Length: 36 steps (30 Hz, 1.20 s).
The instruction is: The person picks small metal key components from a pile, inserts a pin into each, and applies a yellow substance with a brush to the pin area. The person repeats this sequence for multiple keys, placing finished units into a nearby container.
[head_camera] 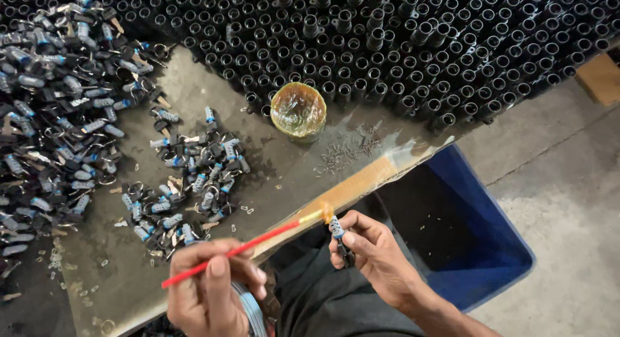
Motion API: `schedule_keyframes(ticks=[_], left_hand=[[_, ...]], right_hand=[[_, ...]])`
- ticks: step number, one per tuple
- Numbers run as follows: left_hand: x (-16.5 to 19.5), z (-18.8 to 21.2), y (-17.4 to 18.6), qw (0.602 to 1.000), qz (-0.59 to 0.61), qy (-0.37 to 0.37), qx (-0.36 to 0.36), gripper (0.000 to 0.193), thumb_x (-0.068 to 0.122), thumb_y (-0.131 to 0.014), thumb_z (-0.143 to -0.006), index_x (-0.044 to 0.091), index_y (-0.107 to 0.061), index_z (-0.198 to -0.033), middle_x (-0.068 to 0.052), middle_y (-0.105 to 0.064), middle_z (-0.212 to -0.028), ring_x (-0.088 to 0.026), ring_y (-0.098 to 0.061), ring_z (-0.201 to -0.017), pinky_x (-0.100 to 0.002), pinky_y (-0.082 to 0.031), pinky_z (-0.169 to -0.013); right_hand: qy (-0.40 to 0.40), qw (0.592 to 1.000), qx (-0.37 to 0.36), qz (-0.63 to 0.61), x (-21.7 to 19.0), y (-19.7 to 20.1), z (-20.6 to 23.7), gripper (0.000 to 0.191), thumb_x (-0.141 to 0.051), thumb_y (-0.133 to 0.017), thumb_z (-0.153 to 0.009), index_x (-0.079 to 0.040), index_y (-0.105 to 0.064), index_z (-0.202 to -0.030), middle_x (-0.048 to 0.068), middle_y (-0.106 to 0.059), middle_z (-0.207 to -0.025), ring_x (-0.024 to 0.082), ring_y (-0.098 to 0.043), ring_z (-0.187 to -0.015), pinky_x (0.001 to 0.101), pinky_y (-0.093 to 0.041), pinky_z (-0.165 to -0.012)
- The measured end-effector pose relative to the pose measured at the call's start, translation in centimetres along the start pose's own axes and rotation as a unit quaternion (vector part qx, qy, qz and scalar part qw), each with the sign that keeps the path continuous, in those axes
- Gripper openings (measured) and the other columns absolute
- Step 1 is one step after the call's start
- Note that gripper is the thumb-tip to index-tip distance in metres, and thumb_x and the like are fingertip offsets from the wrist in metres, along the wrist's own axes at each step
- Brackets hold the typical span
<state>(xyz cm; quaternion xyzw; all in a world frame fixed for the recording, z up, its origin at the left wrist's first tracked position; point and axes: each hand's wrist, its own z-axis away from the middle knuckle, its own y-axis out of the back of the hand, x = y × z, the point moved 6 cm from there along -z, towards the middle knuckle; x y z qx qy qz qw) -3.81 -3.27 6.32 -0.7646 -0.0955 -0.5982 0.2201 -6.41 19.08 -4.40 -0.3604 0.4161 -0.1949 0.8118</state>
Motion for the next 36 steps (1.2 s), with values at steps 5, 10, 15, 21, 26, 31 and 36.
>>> schedule_keyframes(ticks=[5, 10, 15, 21, 26, 31, 36], left_hand=[[-1.7, 1.9, 2.1, 0.998, 0.043, 0.031, 0.033, 0.015, 0.010, -0.052, -0.107, -0.005, -0.053, -0.110, -0.024, -0.066, -0.096, -0.021, -0.065, -0.056, -0.029, -0.051, -0.040], [-2.6, 2.5, 2.1, 0.998, -0.011, 0.065, 0.008, 0.015, 0.008, -0.051, -0.106, -0.006, -0.054, -0.112, -0.025, -0.066, -0.093, -0.021, -0.064, -0.058, -0.030, -0.052, -0.044], [-1.9, 2.3, 2.2, 0.999, 0.033, 0.014, 0.033, 0.014, 0.005, -0.049, -0.106, -0.006, -0.056, -0.109, -0.025, -0.066, -0.096, -0.020, -0.063, -0.057, -0.028, -0.050, -0.040], [-1.3, 2.2, 2.3, 0.998, 0.036, 0.017, 0.057, 0.012, 0.004, -0.048, -0.106, -0.006, -0.054, -0.109, -0.025, -0.065, -0.099, -0.020, -0.064, -0.059, -0.029, -0.053, -0.043], [-1.2, 1.5, 1.4, 0.996, -0.053, 0.062, 0.044, 0.010, 0.002, -0.051, -0.103, -0.006, -0.055, -0.107, -0.024, -0.068, -0.091, -0.019, -0.065, -0.057, -0.029, -0.053, -0.042], [0.6, -2.7, 0.4, 0.995, -0.071, -0.014, 0.071, 0.011, 0.005, -0.054, -0.109, -0.005, -0.058, -0.109, -0.019, -0.066, -0.091, -0.016, -0.059, -0.054, -0.029, -0.047, -0.041], [-1.7, -10.7, -3.7, 0.979, -0.201, -0.030, 0.001, 0.023, 0.018, -0.067, -0.103, -0.002, -0.065, -0.114, -0.013, -0.071, -0.083, -0.014, -0.062, -0.052, -0.029, -0.047, -0.044]], right_hand=[[-0.017, 1.000, -0.005, 0.011, 0.0, -0.5, -0.2, 0.020, -0.017, -0.070, -0.095, -0.003, -0.061, -0.105, 0.009, -0.068, -0.088, 0.018, -0.063, -0.079, 0.0321, -0.051, -0.072], [-0.008, 1.000, -0.012, 0.022, 0.1, -0.7, -0.1, 0.020, -0.016, -0.070, -0.095, -0.002, -0.061, -0.106, 0.009, -0.068, -0.088, 0.017, -0.063, -0.078, 0.0320, -0.052, -0.072], [-0.012, 0.999, -0.017, 0.035, 0.2, -0.8, 0.3, 0.020, -0.016, -0.071, -0.095, -0.003, -0.061, -0.106, 0.009, -0.069, -0.088, 0.017, -0.064, -0.075, 0.0304, -0.052, -0.071], [-0.022, 0.999, -0.010, 0.032, 0.1, -0.8, 0.2, 0.019, -0.016, -0.071, -0.095, -0.003, -0.061, -0.105, 0.008, -0.068, -0.087, 0.017, -0.064, -0.074, 0.0302, -0.052, -0.068], [-0.011, 0.999, -0.005, 0.041, -0.2, -0.5, 0.2, 0.018, -0.015, -0.071, -0.095, -0.003, -0.062, -0.105, 0.009, -0.068, -0.088, 0.017, -0.063, -0.074, 0.0308, -0.052, -0.069], [0.012, 0.998, 0.016, 0.066, -0.2, 0.1, 0.0, 0.019, -0.013, -0.070, -0.094, -0.001, -0.062, -0.107, 0.010, -0.069, -0.089, 0.017, -0.064, -0.076, 0.0309, -0.053, -0.070], [0.034, 0.989, -0.009, 0.141, 0.1, -0.5, 0.3, 0.025, -0.012, -0.068, -0.096, 0.005, -0.065, -0.114, 0.013, -0.072, -0.097, 0.019, -0.067, -0.085, 0.0334, -0.054, -0.079]])
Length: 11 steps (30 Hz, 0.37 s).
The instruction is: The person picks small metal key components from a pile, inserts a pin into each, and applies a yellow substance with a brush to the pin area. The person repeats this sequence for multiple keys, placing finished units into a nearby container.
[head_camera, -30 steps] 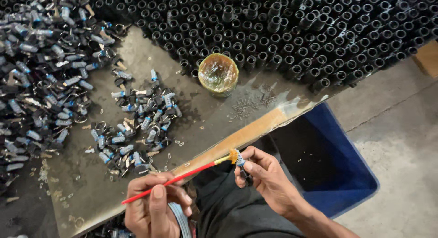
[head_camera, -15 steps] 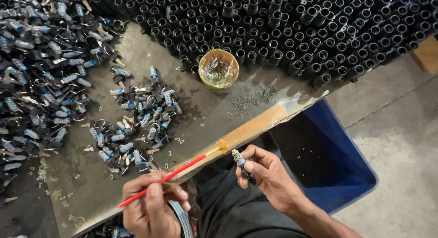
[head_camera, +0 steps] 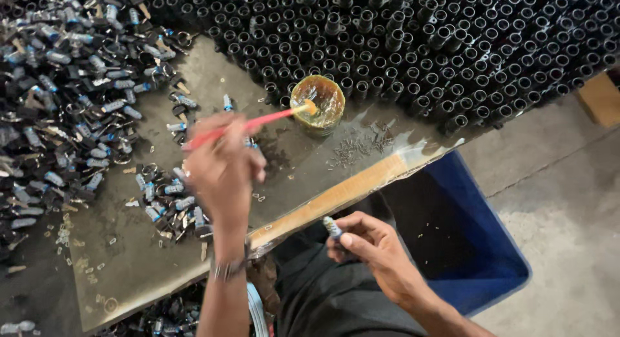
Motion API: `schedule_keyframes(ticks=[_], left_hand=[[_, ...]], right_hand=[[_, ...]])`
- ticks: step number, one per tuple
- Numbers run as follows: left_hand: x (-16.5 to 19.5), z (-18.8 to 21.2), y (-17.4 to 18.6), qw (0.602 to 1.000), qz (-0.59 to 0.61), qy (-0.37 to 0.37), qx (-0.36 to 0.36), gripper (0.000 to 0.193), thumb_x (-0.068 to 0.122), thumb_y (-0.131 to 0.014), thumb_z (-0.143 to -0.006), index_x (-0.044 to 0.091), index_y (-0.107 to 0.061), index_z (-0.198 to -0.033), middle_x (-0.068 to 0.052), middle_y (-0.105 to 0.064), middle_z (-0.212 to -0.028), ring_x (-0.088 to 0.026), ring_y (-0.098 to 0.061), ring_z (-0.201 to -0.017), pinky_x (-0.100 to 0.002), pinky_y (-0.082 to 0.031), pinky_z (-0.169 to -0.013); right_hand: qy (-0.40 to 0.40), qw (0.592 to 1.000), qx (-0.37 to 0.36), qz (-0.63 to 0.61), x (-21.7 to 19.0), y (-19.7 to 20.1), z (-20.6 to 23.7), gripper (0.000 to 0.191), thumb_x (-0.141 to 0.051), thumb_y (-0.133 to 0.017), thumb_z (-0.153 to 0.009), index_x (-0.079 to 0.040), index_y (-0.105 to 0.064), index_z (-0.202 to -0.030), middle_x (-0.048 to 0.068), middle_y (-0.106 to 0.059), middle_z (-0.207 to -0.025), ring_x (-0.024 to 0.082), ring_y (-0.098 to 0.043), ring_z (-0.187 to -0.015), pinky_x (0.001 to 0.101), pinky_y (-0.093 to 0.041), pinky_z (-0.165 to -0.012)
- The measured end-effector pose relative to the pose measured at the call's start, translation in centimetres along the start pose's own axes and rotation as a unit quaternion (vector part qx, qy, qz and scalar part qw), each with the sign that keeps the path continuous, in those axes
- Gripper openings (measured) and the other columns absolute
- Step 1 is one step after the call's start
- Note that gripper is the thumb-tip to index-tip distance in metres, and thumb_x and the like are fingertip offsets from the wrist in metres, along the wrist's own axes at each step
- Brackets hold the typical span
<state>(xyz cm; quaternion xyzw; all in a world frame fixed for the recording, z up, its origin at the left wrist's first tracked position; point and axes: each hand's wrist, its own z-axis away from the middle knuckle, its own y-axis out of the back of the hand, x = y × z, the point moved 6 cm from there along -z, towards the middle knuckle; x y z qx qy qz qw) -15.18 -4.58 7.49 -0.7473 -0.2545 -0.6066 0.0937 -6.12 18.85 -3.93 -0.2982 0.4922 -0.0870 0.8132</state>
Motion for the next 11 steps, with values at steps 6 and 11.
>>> schedule_keyframes(ticks=[6, 11], left_hand=[[-1.0, 4.0, 5.8, 0.971, -0.174, 0.155, 0.043, 0.021, 0.025, -0.069, -0.098, 0.007, -0.077, -0.106, -0.004, -0.078, -0.080, -0.003, -0.063, -0.055, -0.022, -0.046, -0.043], [-0.3, 10.6, 15.0, 0.966, -0.181, 0.131, 0.127, 0.016, 0.020, -0.065, -0.107, 0.006, -0.072, -0.111, -0.007, -0.076, -0.088, -0.007, -0.057, -0.055, -0.020, -0.043, -0.049]], right_hand=[[-0.071, 0.993, -0.003, 0.099, -0.1, 1.0, 1.7, 0.049, -0.019, -0.066, -0.093, 0.009, -0.065, -0.133, 0.016, -0.078, -0.116, 0.021, -0.071, -0.109, 0.0360, -0.053, -0.099], [-0.140, 0.971, -0.111, 0.160, 3.4, -1.8, 1.1, 0.055, -0.023, -0.067, -0.093, 0.002, -0.061, -0.142, 0.013, -0.074, -0.130, 0.019, -0.067, -0.119, 0.0353, -0.049, -0.105]])
